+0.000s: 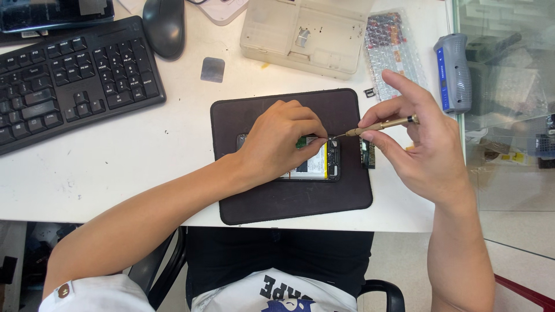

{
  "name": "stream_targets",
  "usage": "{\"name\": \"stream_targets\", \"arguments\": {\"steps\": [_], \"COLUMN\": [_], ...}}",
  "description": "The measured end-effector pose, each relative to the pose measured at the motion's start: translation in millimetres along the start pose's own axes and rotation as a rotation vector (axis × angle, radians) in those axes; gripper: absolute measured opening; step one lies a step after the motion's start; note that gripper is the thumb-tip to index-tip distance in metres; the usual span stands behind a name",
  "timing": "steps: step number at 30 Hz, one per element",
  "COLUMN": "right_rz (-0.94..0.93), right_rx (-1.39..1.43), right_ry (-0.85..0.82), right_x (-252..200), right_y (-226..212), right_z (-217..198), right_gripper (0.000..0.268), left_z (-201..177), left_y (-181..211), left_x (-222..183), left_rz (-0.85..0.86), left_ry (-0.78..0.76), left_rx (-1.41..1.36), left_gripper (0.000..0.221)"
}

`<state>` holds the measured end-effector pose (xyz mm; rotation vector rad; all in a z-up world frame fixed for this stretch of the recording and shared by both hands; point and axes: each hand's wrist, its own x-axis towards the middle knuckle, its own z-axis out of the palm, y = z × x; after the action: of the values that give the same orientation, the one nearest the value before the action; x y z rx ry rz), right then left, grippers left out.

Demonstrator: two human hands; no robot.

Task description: The person disassembles a smartphone on a workbench, using a screwdriver and a plastic pry tool to remove the back cover, battery, and screen assembly. The person handles the phone components and tools throughout the process.

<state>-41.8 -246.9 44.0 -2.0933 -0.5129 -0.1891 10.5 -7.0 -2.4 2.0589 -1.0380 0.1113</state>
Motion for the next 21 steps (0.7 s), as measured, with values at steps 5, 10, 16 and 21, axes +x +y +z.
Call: {"name": "stream_targets", "arguments": {"steps": [5, 10, 16, 21], "right_rz": [-0.009, -0.012, -0.014, -0.007], "right_rx": [0.088, -0.009, 0.017, -0.055], "right_ry": [0.002, -0.007, 0.126, 0.235], "right_x": [-1, 0, -7, -12], "right_y": [3, 1, 8, 15], "right_z": [3, 5, -3, -7], "right_gripper": [0.072, 0.072, 0.067, 0.062], "left_z": [4, 6, -1, 6], "left_y": [2, 2, -17, -69], "left_x": [3, 5, 24, 101], "left_rz": [0.010, -0.020, 0.114, 0.348], "left_ry": [-0.015, -0.008, 0.075, 0.208], "left_rx": [-0.011, 0.001, 0.219, 0.621], "left_gripper": [0.008, 0.008, 0.007, 0.005]}}
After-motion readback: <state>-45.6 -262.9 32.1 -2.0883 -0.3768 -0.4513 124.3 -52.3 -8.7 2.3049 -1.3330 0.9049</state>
